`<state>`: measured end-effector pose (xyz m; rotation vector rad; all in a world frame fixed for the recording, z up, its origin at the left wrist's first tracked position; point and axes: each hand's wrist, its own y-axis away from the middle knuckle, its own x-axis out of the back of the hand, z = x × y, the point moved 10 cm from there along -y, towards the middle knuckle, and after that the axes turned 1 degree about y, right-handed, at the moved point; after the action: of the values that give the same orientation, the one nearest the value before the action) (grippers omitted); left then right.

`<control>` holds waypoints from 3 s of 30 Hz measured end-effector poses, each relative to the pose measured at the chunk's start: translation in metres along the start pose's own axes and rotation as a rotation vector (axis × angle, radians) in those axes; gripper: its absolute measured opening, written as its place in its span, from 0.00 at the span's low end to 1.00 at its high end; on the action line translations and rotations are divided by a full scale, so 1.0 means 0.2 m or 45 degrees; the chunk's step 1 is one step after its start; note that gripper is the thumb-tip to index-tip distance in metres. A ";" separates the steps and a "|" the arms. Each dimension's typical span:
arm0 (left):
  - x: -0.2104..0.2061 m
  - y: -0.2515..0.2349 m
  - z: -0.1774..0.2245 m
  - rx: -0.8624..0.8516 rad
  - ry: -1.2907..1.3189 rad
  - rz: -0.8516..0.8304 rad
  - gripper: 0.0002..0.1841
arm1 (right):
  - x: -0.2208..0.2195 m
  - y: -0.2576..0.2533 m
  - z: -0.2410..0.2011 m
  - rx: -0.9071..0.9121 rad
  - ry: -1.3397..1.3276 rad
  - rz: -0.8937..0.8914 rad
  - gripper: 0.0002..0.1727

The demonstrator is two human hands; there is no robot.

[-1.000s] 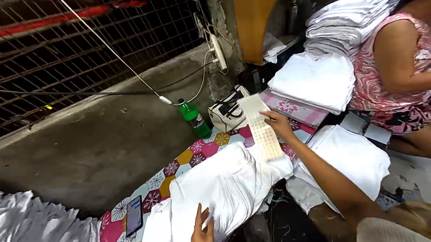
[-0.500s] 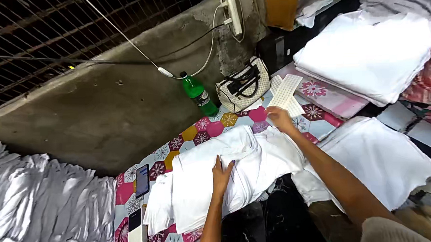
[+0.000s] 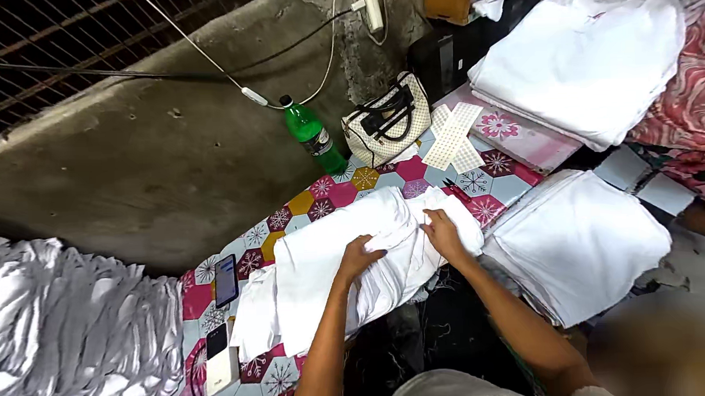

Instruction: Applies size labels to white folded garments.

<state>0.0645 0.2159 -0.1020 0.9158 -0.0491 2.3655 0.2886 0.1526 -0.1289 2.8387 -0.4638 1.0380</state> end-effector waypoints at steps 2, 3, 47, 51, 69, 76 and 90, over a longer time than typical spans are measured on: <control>0.13 0.04 0.06 -0.024 0.143 0.133 0.16 | -0.05 -0.05 0.03 -0.097 0.066 -0.131 0.31; 0.19 0.07 0.10 -0.025 0.186 0.198 0.15 | -0.07 -0.06 0.01 -0.121 0.106 -0.202 0.28; 0.88 0.27 -1.17 0.388 1.215 0.857 0.34 | -0.27 -0.63 -0.03 -0.214 -0.632 -0.230 0.40; 0.83 0.21 -1.03 0.491 0.832 0.599 0.29 | -0.31 -0.53 -0.13 -0.344 -0.655 -0.420 0.35; 1.19 1.23 -0.19 -0.577 0.268 1.077 0.08 | 0.59 0.25 -0.92 1.127 -0.323 0.076 0.11; 0.19 1.40 -0.78 -0.012 0.061 0.921 0.15 | -0.05 0.64 0.04 0.720 0.235 0.022 0.19; 0.56 0.74 -0.84 0.376 -0.701 0.811 0.30 | -0.16 0.11 -0.09 0.086 0.642 -0.030 0.30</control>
<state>-0.1831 0.1921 -0.1345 1.9100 -0.2452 2.6319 0.2484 0.1438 -0.1368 2.4836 -0.3468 1.7163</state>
